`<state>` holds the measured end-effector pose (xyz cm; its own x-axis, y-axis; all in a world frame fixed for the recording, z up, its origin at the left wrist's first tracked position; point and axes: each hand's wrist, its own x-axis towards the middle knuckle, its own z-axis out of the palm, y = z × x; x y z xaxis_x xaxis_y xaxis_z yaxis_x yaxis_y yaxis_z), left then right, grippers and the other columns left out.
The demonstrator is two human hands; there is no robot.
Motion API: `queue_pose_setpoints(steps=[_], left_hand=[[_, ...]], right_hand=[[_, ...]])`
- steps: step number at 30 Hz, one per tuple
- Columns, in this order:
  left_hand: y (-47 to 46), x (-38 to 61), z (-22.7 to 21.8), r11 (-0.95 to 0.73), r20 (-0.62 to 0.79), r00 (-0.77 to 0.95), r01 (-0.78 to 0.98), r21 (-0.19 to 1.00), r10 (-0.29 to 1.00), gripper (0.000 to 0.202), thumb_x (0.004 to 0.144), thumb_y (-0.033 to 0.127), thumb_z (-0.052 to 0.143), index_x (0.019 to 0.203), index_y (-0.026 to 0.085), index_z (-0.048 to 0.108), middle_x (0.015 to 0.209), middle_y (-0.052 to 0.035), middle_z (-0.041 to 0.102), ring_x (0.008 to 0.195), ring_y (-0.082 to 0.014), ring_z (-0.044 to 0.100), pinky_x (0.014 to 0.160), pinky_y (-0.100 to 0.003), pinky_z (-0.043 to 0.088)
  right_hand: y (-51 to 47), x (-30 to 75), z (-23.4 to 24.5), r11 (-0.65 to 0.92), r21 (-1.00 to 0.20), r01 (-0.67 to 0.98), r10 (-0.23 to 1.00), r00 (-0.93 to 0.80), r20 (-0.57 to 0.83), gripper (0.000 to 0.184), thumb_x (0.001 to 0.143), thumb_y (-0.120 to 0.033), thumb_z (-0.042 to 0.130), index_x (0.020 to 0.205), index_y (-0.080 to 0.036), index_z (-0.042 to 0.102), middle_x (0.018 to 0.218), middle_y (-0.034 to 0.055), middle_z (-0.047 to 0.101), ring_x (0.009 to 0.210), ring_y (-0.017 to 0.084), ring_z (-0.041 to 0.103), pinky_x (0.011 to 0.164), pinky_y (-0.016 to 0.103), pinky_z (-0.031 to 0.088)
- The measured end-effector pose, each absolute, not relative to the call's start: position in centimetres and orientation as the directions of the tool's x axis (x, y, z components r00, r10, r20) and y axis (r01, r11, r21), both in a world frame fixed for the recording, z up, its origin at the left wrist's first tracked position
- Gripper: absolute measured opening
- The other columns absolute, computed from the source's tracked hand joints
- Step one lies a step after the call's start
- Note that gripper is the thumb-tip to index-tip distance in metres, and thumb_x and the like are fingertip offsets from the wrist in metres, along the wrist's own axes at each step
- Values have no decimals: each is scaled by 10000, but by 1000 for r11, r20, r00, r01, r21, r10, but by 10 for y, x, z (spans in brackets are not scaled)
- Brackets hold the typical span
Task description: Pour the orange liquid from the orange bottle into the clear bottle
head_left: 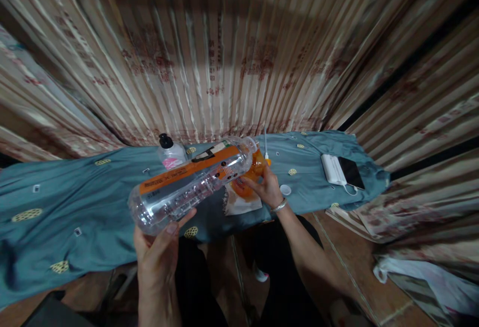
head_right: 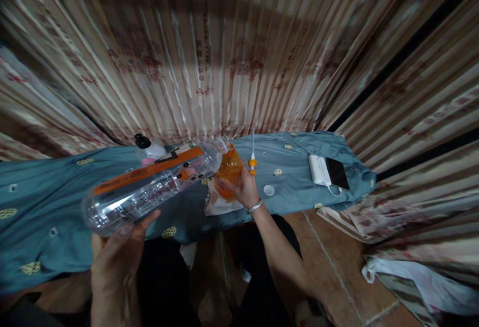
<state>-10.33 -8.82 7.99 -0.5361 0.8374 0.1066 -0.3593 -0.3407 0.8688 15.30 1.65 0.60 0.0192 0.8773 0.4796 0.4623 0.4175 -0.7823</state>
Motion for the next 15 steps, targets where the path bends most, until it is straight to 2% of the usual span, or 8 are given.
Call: queue_pose_setpoints(steps=[4,8,13,15], left_hand=[[-89,-103,79,-327,97,-529,-360,874,843,618,559,339,967,1143,279,774,1359,-67,707,1107,-320,710,749,-398,679],[-89,-103,80,-329,104,-528,-352,876,843,587,567,346,967,1118,268,779,1370,-74,701,1132,-331,703,752,-397,678],[-90,-102,84,-330,107,-521,-358,873,847,647,573,325,963,1187,281,763,1373,-79,701,1157,-339,694,751,-391,680],[-90,-102,84,-332,103,-524,-364,870,845,617,576,322,961,1162,281,775,1363,-78,703,1162,-340,691,745,-385,680]], right_hand=[[16,153,7,418,-776,471,873,27,487,712,834,-641,809,1368,-231,577,1201,127,777,1045,325,771,926,467,643],[16,152,8,417,-785,458,874,34,484,687,830,-638,814,1332,-226,587,1202,131,776,1020,317,773,930,462,642],[16,152,9,419,-785,457,875,26,483,693,837,-637,807,1359,-240,581,1227,126,766,1042,319,769,937,464,639],[16,152,9,414,-788,455,879,26,477,702,836,-639,808,1369,-245,575,1232,126,764,1042,321,769,939,468,638]])
